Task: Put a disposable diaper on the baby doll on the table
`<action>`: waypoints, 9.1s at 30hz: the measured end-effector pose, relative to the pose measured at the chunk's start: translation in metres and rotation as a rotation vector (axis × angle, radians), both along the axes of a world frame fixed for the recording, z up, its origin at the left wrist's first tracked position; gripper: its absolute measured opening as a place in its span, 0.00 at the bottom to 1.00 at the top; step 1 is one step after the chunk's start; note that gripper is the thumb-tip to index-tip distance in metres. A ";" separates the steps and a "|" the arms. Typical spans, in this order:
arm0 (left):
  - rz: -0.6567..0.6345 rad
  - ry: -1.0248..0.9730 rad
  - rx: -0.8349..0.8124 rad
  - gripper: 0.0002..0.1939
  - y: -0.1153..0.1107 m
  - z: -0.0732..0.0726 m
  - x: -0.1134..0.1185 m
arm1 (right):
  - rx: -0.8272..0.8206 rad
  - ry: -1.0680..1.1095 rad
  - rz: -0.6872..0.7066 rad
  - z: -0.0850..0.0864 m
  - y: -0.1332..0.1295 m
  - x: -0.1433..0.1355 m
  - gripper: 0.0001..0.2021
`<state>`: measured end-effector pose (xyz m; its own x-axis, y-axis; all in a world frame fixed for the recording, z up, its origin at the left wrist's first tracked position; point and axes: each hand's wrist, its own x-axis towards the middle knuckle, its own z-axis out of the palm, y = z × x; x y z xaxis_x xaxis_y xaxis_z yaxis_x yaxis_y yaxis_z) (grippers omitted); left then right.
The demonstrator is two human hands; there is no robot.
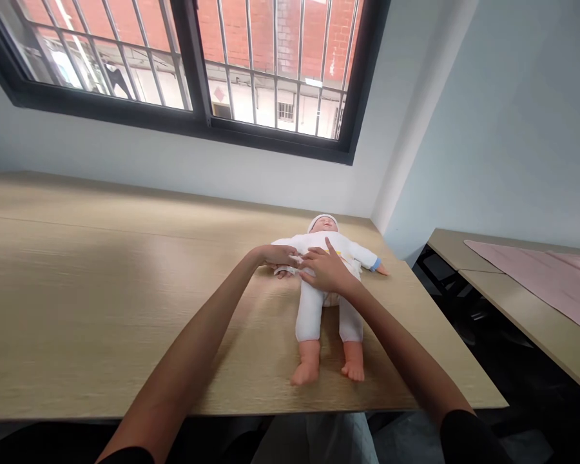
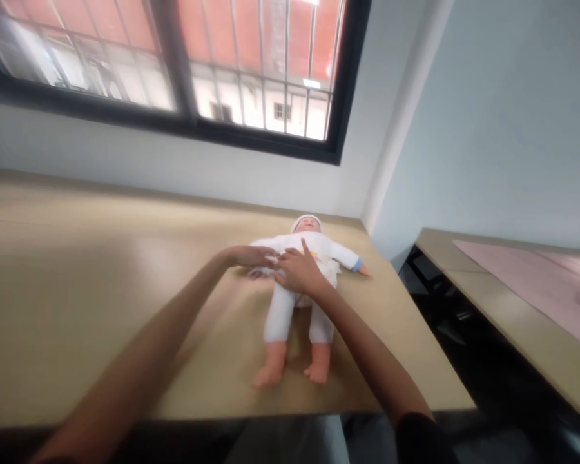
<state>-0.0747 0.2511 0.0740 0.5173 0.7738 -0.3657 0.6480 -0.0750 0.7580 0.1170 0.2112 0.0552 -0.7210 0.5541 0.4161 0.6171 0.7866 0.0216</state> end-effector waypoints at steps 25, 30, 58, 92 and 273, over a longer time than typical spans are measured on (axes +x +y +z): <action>0.278 -0.314 0.247 0.17 -0.022 0.034 0.012 | -0.267 0.126 -0.178 0.021 0.017 0.030 0.28; 0.301 -0.439 0.266 0.13 -0.023 0.020 0.040 | -0.419 0.053 -0.294 0.029 0.017 0.045 0.33; 0.098 -0.183 0.667 0.06 -0.018 0.008 0.057 | -0.486 0.657 -0.165 -0.008 0.019 0.094 0.28; 0.275 0.177 0.722 0.06 -0.037 0.024 0.064 | -0.345 0.955 -0.128 -0.033 0.020 0.100 0.15; 0.070 -0.228 0.450 0.20 -0.006 0.002 0.042 | -0.601 1.314 -0.211 -0.066 0.042 0.106 0.20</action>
<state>-0.0323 0.2446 0.0756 0.4860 0.8645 0.1284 0.4848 -0.3889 0.7834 0.2232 0.2534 -0.0109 0.1037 0.9234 0.3695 0.0353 0.3678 -0.9292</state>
